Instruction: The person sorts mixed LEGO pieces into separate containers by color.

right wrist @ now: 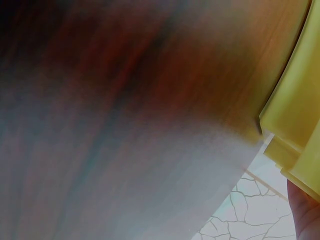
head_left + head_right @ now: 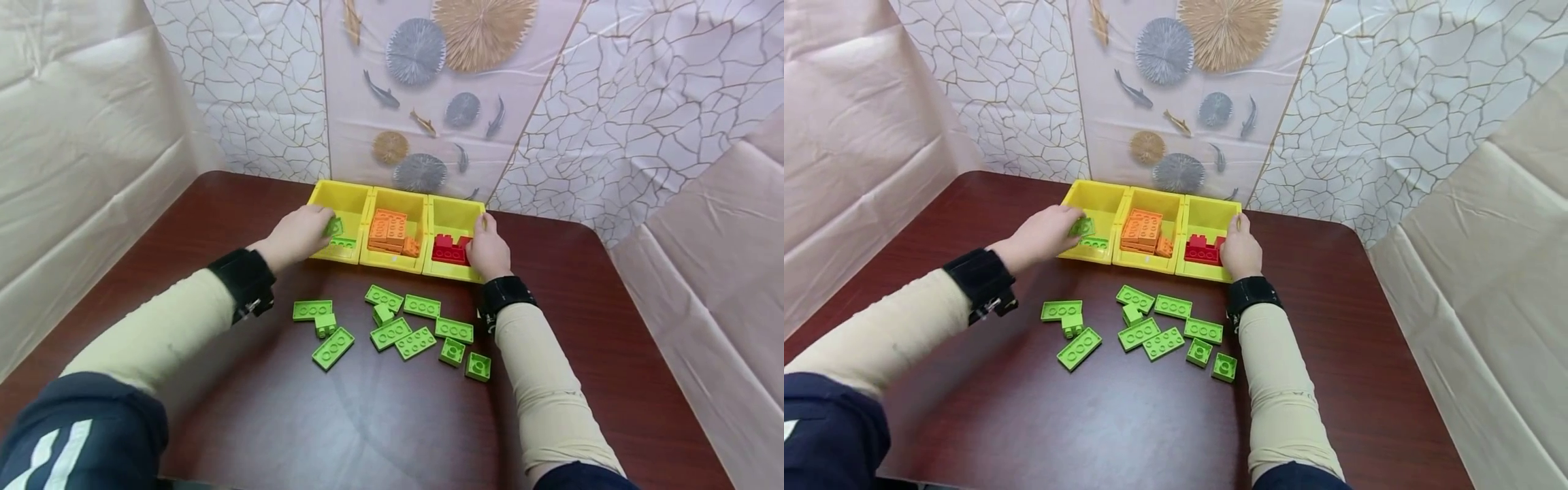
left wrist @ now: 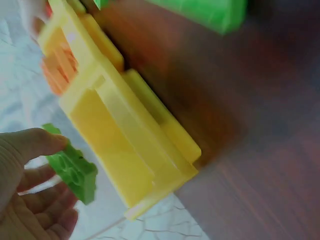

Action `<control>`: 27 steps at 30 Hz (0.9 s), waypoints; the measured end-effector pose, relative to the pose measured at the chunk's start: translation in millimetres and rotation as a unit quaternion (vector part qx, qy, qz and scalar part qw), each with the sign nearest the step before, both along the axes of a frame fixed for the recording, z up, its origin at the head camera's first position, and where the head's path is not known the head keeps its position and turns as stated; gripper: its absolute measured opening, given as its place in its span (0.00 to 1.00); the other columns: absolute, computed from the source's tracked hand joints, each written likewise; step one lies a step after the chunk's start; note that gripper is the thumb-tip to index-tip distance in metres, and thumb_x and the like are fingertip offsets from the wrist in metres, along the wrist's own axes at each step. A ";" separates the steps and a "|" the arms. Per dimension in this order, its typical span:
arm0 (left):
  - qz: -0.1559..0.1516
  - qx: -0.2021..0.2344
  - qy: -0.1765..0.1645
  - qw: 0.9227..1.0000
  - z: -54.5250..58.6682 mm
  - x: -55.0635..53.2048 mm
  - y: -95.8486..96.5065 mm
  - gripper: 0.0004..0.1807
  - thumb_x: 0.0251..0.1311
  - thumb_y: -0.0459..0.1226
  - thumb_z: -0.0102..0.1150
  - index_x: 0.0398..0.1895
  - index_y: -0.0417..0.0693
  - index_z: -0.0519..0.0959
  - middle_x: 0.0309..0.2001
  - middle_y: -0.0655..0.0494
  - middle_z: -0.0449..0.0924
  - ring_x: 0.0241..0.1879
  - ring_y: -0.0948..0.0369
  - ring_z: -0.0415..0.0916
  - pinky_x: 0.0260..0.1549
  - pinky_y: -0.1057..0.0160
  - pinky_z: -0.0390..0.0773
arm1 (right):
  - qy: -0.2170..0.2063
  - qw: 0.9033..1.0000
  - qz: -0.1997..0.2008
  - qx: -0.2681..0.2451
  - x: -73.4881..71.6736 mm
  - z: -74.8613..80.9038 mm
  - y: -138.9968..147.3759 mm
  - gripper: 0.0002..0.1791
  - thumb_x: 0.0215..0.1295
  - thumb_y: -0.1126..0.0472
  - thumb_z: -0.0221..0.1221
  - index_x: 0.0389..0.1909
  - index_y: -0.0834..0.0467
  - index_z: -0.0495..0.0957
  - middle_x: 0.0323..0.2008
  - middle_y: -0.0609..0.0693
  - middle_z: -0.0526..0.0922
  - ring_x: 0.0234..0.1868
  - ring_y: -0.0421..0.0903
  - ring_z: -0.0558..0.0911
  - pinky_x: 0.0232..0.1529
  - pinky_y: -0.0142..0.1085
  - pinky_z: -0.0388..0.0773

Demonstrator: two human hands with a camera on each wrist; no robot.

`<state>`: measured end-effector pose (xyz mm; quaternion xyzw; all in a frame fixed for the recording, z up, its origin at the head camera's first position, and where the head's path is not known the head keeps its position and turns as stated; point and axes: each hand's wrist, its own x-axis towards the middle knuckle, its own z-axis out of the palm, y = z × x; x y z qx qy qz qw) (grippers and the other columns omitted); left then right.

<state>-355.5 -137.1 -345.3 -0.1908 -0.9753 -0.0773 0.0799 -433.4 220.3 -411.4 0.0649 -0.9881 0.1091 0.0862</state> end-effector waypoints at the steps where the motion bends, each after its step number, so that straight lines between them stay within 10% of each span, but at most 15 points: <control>1: 0.002 -0.005 -0.007 1.000 -0.3 -9.7 2.7 0.15 0.55 0.34 0.59 0.45 0.37 0.74 0.38 0.45 0.75 0.39 0.50 0.72 0.39 0.52 0.72 | 0.001 1.000 0.000 0.003 0.4 0.7 0.5 0.35 0.65 0.62 0.52 0.70 0.66 0.51 0.68 0.61 0.51 0.29 0.55 0.76 0.39 0.48 0.77; 14: 0.040 0.010 -0.184 0.982 -28.7 -85.6 28.2 0.18 0.59 0.32 0.54 0.54 0.38 0.74 0.50 0.44 0.76 0.49 0.51 0.71 0.50 0.51 0.69 | 0.013 1.000 -0.003 0.010 6.6 1.7 0.7 0.33 0.65 0.62 0.51 0.69 0.66 0.53 0.68 0.60 0.53 0.28 0.53 0.76 0.38 0.45 0.77; 27: 0.053 0.026 -0.284 0.957 -34.3 -88.3 33.4 0.22 0.64 0.37 0.45 0.58 0.33 0.70 0.56 0.40 0.71 0.49 0.51 0.69 0.50 0.54 0.68 | 0.023 1.000 -0.005 0.007 8.9 3.1 2.0 0.33 0.65 0.63 0.53 0.69 0.66 0.54 0.67 0.60 0.53 0.28 0.53 0.75 0.40 0.44 0.77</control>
